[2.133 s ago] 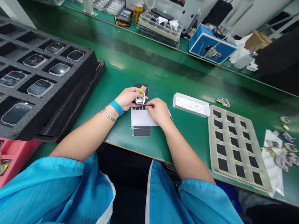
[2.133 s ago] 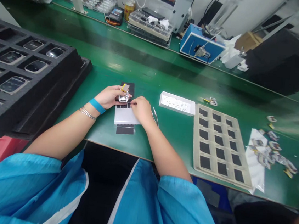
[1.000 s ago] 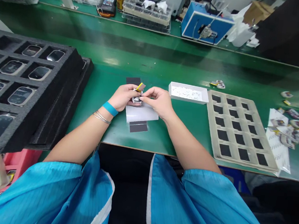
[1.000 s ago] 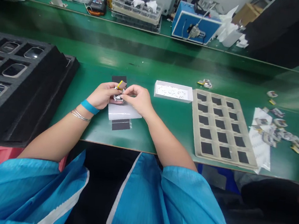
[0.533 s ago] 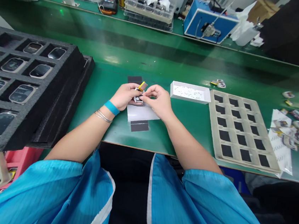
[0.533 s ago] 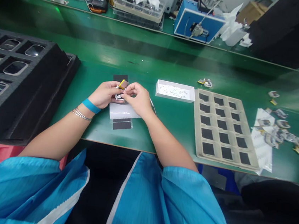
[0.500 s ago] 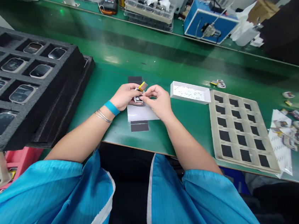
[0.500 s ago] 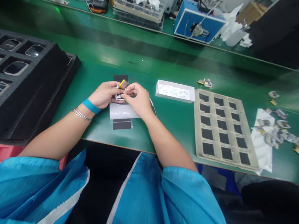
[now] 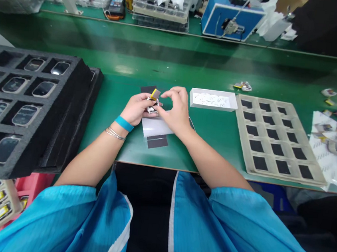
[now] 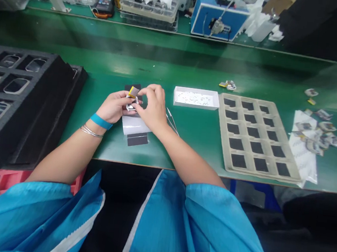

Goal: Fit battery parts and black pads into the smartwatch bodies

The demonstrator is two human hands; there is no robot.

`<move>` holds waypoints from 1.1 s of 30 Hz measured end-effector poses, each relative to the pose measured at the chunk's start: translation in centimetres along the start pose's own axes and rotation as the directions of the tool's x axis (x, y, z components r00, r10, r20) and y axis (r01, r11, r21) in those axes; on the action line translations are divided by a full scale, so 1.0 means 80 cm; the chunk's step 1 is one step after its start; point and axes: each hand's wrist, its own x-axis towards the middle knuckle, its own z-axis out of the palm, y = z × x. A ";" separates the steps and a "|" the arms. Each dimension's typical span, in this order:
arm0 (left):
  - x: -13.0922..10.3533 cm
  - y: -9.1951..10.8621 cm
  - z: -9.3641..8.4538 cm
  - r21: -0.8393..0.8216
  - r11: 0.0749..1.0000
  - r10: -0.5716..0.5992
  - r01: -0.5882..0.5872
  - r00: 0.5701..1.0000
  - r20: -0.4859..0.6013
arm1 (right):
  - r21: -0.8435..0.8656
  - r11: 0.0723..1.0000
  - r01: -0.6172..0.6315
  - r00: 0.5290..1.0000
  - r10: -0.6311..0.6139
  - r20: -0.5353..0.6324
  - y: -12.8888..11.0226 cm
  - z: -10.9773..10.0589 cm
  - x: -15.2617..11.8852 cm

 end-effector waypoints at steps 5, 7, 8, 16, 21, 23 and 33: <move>-0.003 0.002 0.002 0.072 0.996 -0.047 0.045 0.999 0.020 | 0.332 0.930 -0.157 0.983 0.115 0.144 0.015 -0.006 0.012; -0.003 0.003 0.001 0.060 0.996 -0.076 0.073 0.995 0.062 | 0.361 0.921 -0.147 0.985 0.103 0.138 0.015 -0.008 0.014; -0.003 0.004 0.000 0.044 0.995 -0.092 0.088 0.991 0.093 | 0.355 0.925 -0.135 0.987 0.095 0.127 0.014 -0.010 0.014; -0.001 0.000 -0.003 0.076 0.997 -0.041 0.033 0.993 0.111 | 0.058 0.998 0.029 0.993 -0.036 0.114 -0.002 -0.017 0.008; 0.003 0.004 -0.008 0.036 0.997 -0.072 0.069 0.991 0.114 | -0.094 0.977 0.191 0.973 -0.176 0.151 0.000 -0.007 0.002; 0.005 0.009 -0.014 -0.028 0.993 -0.109 0.116 0.979 0.173 | -0.111 0.963 0.244 0.962 -0.226 0.154 0.002 -0.004 0.000; 0.009 0.000 -0.020 0.013 0.999 0.037 -0.041 0.981 0.191 | 0.327 0.941 -0.085 0.985 0.030 0.170 0.020 0.006 0.002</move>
